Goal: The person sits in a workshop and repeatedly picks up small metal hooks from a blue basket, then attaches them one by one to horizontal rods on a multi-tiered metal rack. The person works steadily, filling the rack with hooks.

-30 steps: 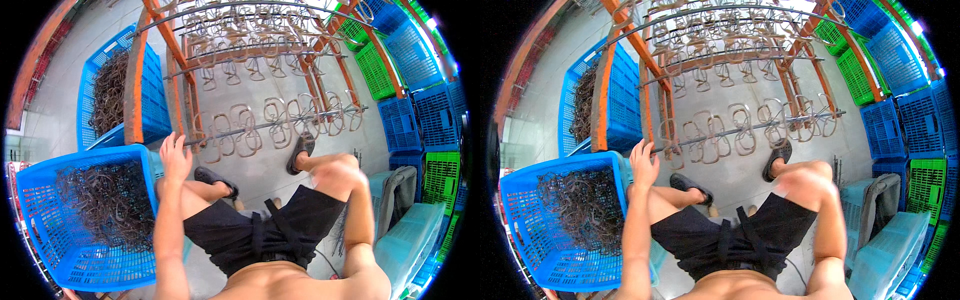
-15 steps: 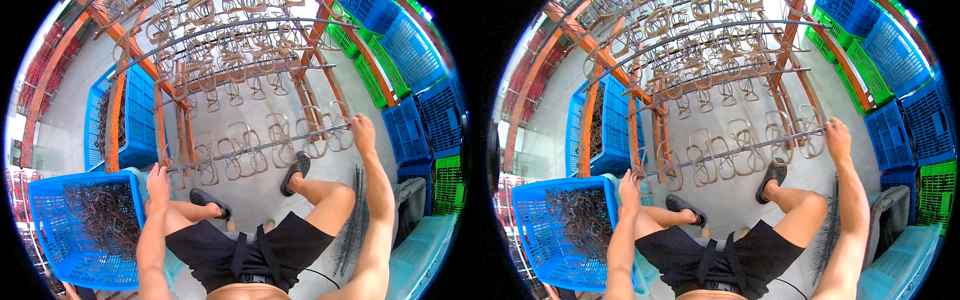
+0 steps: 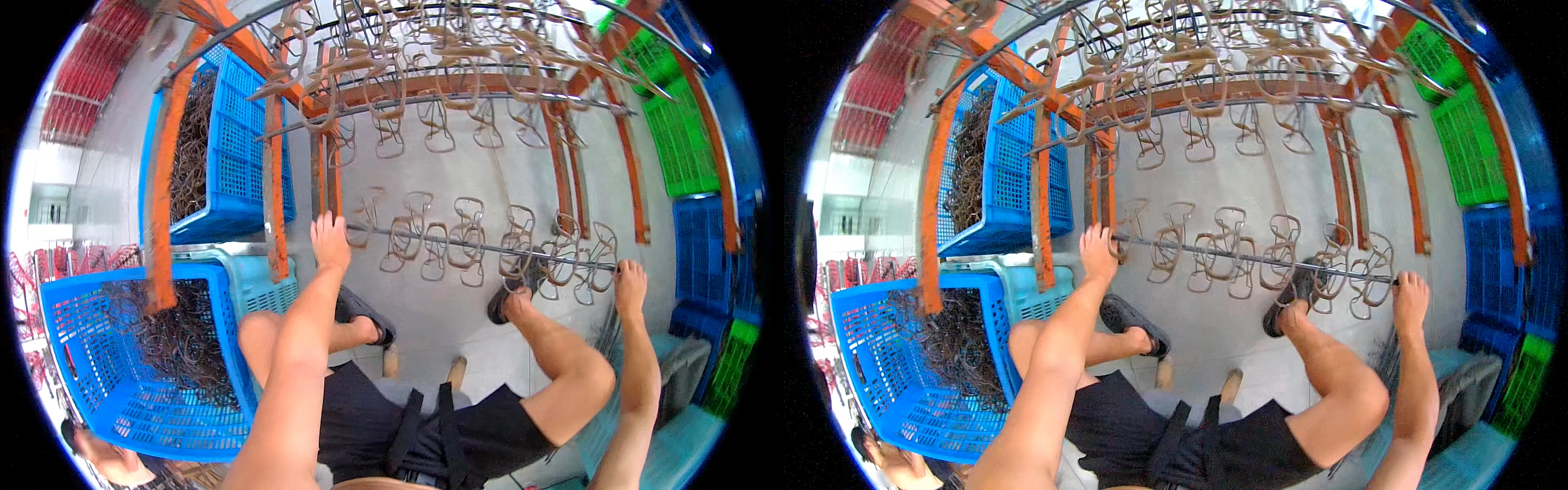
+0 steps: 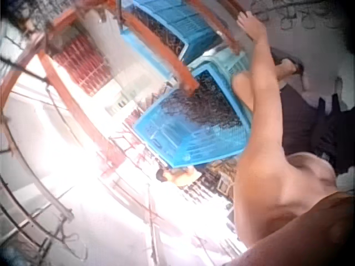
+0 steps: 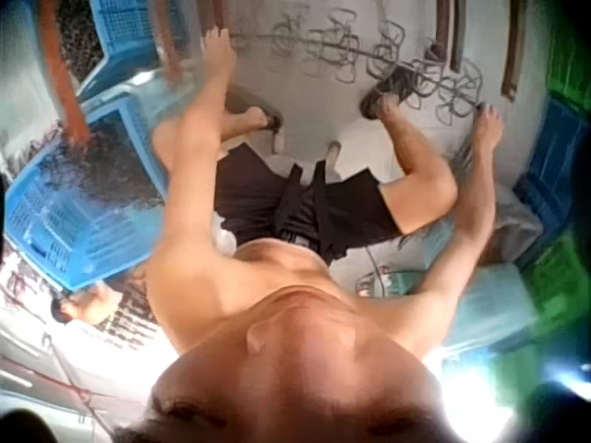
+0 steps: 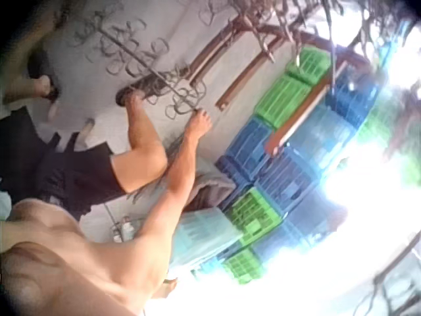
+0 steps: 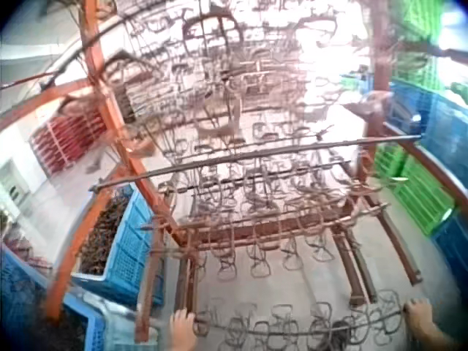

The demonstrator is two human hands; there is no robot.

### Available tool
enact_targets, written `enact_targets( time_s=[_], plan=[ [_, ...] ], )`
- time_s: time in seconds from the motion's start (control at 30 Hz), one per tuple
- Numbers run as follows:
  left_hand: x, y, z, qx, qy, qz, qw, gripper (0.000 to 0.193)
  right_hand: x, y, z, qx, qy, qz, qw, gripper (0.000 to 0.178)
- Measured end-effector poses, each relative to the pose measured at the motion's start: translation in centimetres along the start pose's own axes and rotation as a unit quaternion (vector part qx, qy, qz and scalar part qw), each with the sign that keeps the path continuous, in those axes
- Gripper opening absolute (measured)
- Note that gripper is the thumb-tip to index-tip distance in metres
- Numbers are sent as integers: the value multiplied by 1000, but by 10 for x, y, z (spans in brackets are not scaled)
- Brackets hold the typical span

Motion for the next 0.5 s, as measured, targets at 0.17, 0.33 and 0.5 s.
enact_targets(
  time_s=[0.17,0.33,0.5],
  plan=[
    [-50,-68,-34,29,-12,45,998,32,-66,-63,-45,-13,-45,-5,999,19],
    [-58,-123,-61,15,40,168,985,43,-71,-148,-80,25,-62,72,995,28],
    [-86,-130,-67,161,232,69,957,24,-121,-222,-66,28,-35,82,996,29]
  ],
)
Point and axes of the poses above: each hand's wrist, its own y-axis away from the middle knuckle, its own x-axis out of the back of the hand, z = x × y, the point moved 7 cm from there along -y, towards the middle knuckle, and after that the axes turned 9 degrees about z, right-handed, at the moved point
